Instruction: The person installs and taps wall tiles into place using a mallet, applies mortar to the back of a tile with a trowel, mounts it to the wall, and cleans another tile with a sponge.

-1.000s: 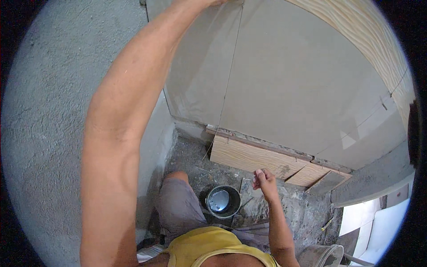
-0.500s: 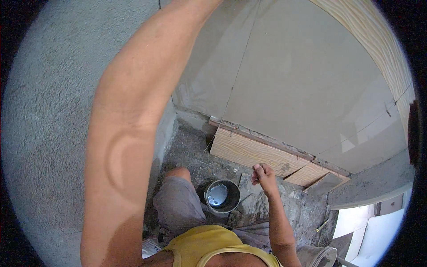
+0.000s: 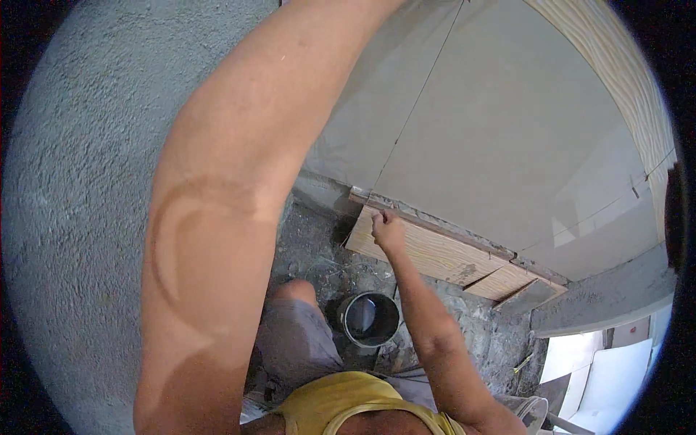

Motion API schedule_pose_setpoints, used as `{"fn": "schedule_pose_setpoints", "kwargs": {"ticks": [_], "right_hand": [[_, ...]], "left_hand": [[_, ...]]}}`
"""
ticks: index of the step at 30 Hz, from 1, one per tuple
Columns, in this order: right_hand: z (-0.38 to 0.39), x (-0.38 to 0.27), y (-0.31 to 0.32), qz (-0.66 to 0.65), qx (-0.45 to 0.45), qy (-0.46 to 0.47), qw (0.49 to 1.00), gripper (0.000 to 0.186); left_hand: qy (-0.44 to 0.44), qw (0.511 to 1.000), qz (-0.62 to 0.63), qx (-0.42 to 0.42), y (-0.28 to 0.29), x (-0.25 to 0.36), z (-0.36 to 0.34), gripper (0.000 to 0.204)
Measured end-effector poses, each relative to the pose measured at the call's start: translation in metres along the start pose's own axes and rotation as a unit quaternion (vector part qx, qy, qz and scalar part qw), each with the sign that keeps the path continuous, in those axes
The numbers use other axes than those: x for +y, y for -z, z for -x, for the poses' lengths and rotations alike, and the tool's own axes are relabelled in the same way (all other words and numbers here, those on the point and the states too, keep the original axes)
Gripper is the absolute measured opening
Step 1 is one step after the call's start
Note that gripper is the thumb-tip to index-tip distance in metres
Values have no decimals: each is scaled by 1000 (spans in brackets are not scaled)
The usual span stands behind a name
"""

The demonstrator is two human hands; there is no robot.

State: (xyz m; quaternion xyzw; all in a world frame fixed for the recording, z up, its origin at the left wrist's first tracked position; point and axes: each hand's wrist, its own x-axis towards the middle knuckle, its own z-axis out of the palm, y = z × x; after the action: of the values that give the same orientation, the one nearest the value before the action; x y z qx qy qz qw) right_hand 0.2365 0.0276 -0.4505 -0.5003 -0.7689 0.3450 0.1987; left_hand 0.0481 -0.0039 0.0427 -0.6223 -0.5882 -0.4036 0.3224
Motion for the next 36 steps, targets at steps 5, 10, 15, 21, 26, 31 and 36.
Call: {"fn": "schedule_pose_setpoints", "kwargs": {"ticks": [5,10,15,21,26,31,36], "right_hand": [[-16,-20,-21,49,82,65,993,43],[-2,-25,3,27,60,91,994,45],[0,-1,36,46,66,116,990,46],[-6,6,66,-6,76,112,991,42],[29,0,106,-106,-37,67,991,44],[47,8,176,-81,29,42,995,41],[63,17,299,-121,62,62,989,39]], "left_hand": [[-2,1000,28,-12,6,-5,-4,51],[13,996,56,-67,11,-7,-11,49],[25,996,50,-72,-2,-13,-17,40],[1,995,87,45,9,-10,-23,32],[65,933,274,223,14,5,28,10],[133,905,315,254,-1,37,183,12],[191,954,225,-60,-12,98,329,23]]}}
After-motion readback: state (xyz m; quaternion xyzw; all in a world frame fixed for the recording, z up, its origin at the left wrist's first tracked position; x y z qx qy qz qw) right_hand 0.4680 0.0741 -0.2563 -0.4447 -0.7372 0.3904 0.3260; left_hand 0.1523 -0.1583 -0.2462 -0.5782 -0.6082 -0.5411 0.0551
